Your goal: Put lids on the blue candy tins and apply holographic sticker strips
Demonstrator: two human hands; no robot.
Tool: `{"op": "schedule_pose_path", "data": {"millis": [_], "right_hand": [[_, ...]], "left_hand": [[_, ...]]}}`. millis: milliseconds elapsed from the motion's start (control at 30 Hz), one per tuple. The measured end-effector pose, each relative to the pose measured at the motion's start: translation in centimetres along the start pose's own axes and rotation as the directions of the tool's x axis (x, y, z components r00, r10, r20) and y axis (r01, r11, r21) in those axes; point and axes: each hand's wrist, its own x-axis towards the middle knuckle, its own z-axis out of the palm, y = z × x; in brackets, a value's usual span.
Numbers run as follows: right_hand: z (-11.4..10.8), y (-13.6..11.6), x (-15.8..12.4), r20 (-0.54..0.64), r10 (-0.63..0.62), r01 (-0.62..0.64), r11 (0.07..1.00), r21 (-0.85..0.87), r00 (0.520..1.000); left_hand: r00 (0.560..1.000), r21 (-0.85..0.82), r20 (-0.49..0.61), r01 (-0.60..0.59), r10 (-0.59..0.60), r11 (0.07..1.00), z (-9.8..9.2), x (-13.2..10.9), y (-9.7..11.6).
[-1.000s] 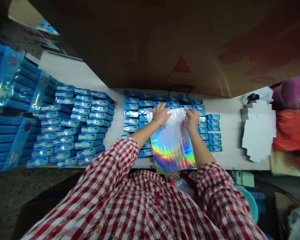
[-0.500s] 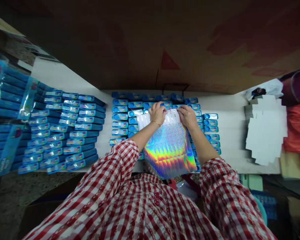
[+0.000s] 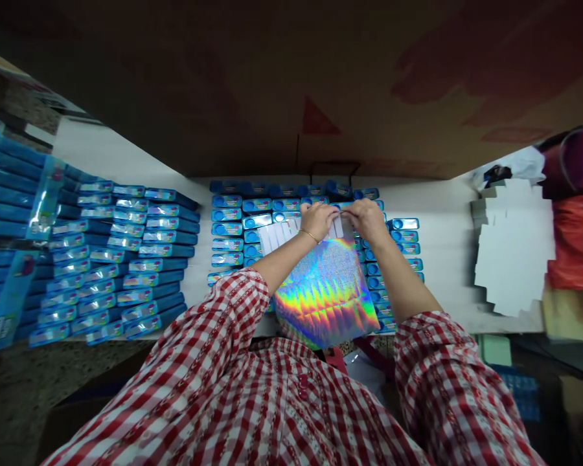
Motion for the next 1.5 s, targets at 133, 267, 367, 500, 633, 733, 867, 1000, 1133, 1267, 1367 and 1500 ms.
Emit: {"op": "schedule_pose_path", "data": {"millis": [133, 267, 367, 500, 633, 733, 867, 1000, 1133, 1267, 1367, 1500], "right_hand": [[-0.4, -0.6, -1.3, -0.007, -0.082, 0.079, 0.982, -0.173, 0.997], [0.1, -0.5, -2.6, 0.016, -0.098, 0.099, 0.972, -0.213, 0.995], [0.9, 0.0, -3.5, 0.031, -0.073, 0.078, 0.974, -0.214, 0.997], [1.4, -0.1, -4.5, 0.022, -0.064, 0.068, 0.98, -0.187, 0.998], [-1.4, -3.3, -6.3, -0.099, 0.015, -0.028, 0.991, -0.13, 0.995], [-4.7, -6.7, -7.5, -0.206, 0.126, -0.116, 0.991, 0.061, 0.97], [-6.4, -9.5, -7.5, -0.184, 0.313, -0.201, 0.867, 0.456, 0.932], [-4.1, -11.1, -6.0, 0.003, 0.521, -0.328, 0.533, 0.78, 0.853], [0.0, -14.7, -4.4, 0.189, 0.634, -0.438, 0.261, 0.86, 0.75], [5.7, -20.3, -2.7, 0.18, 0.642, -0.43, 0.255, 0.866, 0.745], [10.1, -24.4, -1.0, 0.098, 0.63, -0.393, 0.348, 0.851, 0.77], [13.8, -27.7, 2.0, -0.043, 0.605, -0.387, 0.56, 0.733, 0.795]], "left_hand": [[0.998, -0.023, 0.047, 0.053, -0.052, 0.998, 0.3, 1.2, 0.0], [0.993, -0.032, 0.09, 0.08, -0.076, 0.996, 0.6, 1.5, -0.6], [0.992, -0.084, 0.096, 0.094, -0.086, 0.992, 0.8, 1.6, -0.8], [0.986, -0.117, 0.108, 0.14, -0.128, 0.983, 1.0, 1.7, -0.8], [0.992, -0.057, 0.073, 0.105, -0.1, 0.993, 1.2, 1.6, -0.9], [0.997, -0.092, -0.025, 0.077, -0.08, 0.993, 0.7, 0.8, -1.0], [0.993, -0.477, 0.01, 0.106, -0.116, 0.872, -1.2, -2.1, -0.9], [0.981, -0.783, 0.164, 0.194, -0.105, 0.59, -3.8, -6.5, -1.5], [0.951, -0.821, 0.092, 0.239, -0.294, 0.518, -6.9, -10.5, -4.3], [0.909, -0.806, 0.0, 0.246, -0.417, 0.538, -10.9, -14.1, -9.1], [0.863, -0.765, -0.077, 0.27, -0.499, 0.585, -14.1, -15.7, -13.1], [0.818, -0.686, -0.184, 0.29, -0.545, 0.667, -17.0, -15.0, -17.5]]}}
